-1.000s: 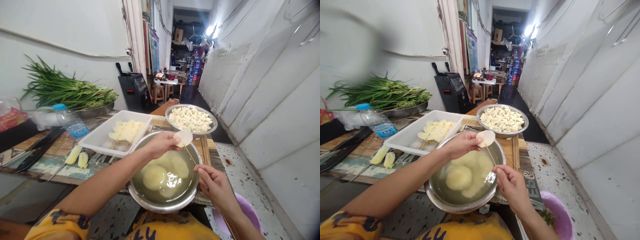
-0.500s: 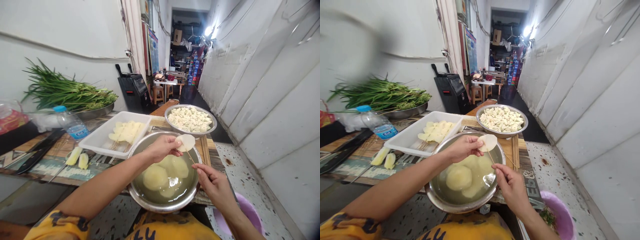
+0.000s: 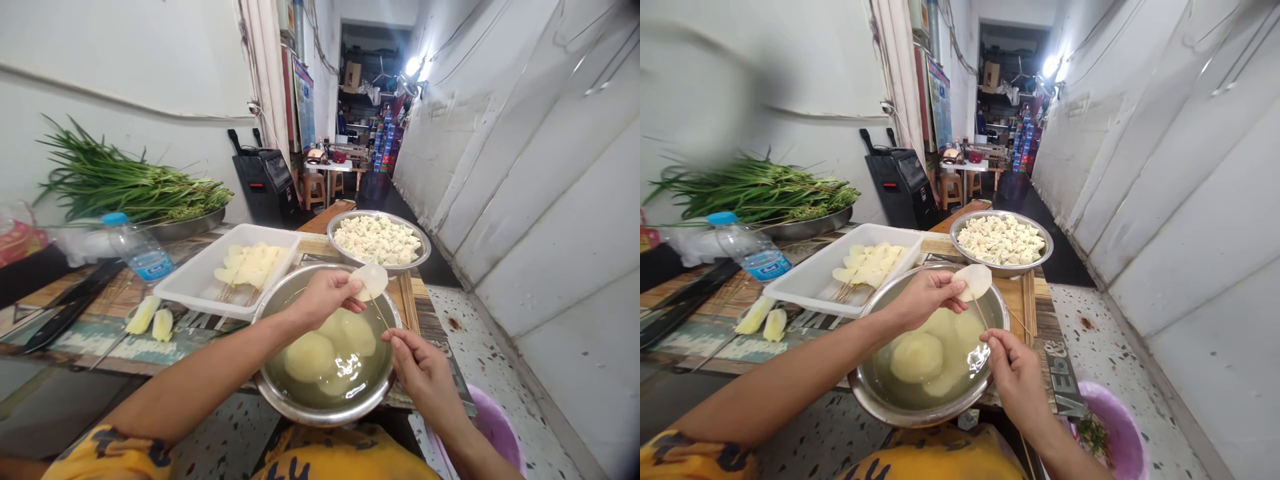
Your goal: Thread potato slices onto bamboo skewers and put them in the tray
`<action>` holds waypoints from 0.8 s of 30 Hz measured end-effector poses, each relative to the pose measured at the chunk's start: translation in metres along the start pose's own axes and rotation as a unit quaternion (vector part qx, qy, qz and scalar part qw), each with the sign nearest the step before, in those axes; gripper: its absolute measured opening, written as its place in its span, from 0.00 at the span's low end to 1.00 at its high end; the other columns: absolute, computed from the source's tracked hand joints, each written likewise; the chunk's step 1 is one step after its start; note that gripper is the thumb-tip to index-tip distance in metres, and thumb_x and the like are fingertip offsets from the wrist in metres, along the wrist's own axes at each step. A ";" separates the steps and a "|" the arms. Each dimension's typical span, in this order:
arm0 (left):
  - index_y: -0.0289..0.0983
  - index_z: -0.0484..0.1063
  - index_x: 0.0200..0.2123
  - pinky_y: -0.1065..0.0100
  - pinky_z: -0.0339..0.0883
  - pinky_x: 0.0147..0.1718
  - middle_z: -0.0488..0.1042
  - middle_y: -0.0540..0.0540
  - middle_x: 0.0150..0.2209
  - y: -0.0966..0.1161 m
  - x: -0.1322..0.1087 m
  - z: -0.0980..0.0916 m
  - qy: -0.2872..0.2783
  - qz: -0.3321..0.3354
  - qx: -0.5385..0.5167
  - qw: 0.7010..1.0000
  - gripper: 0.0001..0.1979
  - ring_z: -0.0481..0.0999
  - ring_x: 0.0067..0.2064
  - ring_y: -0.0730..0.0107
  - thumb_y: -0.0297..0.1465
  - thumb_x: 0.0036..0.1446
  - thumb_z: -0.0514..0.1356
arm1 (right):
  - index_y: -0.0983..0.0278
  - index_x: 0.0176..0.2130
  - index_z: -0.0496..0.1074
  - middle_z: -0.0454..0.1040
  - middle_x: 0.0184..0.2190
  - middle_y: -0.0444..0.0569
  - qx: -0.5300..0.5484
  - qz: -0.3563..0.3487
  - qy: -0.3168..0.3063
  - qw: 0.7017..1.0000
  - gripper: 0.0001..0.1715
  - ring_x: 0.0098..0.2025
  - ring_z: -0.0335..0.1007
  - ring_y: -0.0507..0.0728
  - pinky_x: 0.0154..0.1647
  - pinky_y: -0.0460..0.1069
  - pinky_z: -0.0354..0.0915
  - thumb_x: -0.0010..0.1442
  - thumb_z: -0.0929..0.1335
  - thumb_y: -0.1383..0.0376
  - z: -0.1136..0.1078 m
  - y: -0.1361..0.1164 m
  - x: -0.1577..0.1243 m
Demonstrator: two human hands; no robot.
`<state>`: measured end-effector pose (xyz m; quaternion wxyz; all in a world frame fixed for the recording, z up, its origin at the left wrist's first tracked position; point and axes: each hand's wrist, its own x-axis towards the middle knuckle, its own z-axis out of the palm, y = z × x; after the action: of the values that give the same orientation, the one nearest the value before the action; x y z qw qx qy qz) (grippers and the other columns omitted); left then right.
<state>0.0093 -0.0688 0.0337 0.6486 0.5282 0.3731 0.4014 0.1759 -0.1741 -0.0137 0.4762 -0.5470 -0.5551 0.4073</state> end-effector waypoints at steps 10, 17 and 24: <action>0.30 0.71 0.25 0.71 0.66 0.26 0.73 0.45 0.21 -0.004 -0.004 0.006 -0.088 -0.042 0.019 0.995 0.13 0.73 0.24 0.72 0.36 0.46 0.64 | 0.69 0.41 0.70 0.57 0.15 0.37 0.072 0.033 -0.033 0.996 0.20 0.14 0.48 0.45 0.13 0.42 0.46 0.59 0.63 0.55 0.000 -0.009 0.007; 0.30 0.71 0.27 0.75 0.61 0.23 0.71 0.47 0.23 -0.003 0.007 -0.007 0.004 -0.010 -0.005 1.000 0.11 0.69 0.22 0.78 0.34 0.50 0.61 | 0.68 0.41 0.71 0.52 0.16 0.38 -0.015 -0.003 -0.069 0.998 0.17 0.18 0.47 0.47 0.16 0.43 0.45 0.62 0.61 0.58 -0.022 -0.004 -0.011; 0.32 0.70 0.24 0.73 0.60 0.21 0.71 0.46 0.19 0.001 -0.011 0.014 -0.175 0.003 0.195 0.965 0.15 0.69 0.21 0.74 0.38 0.54 0.55 | 0.67 0.38 0.71 0.53 0.16 0.38 0.001 -0.031 -0.024 0.999 0.14 0.18 0.46 0.47 0.16 0.43 0.46 0.61 0.62 0.60 -0.016 0.005 0.005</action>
<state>0.0176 -0.0839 0.0372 0.5871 0.7077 0.3231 0.2238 0.1930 -0.1702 -0.0145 0.4761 -0.5191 -0.5824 0.4059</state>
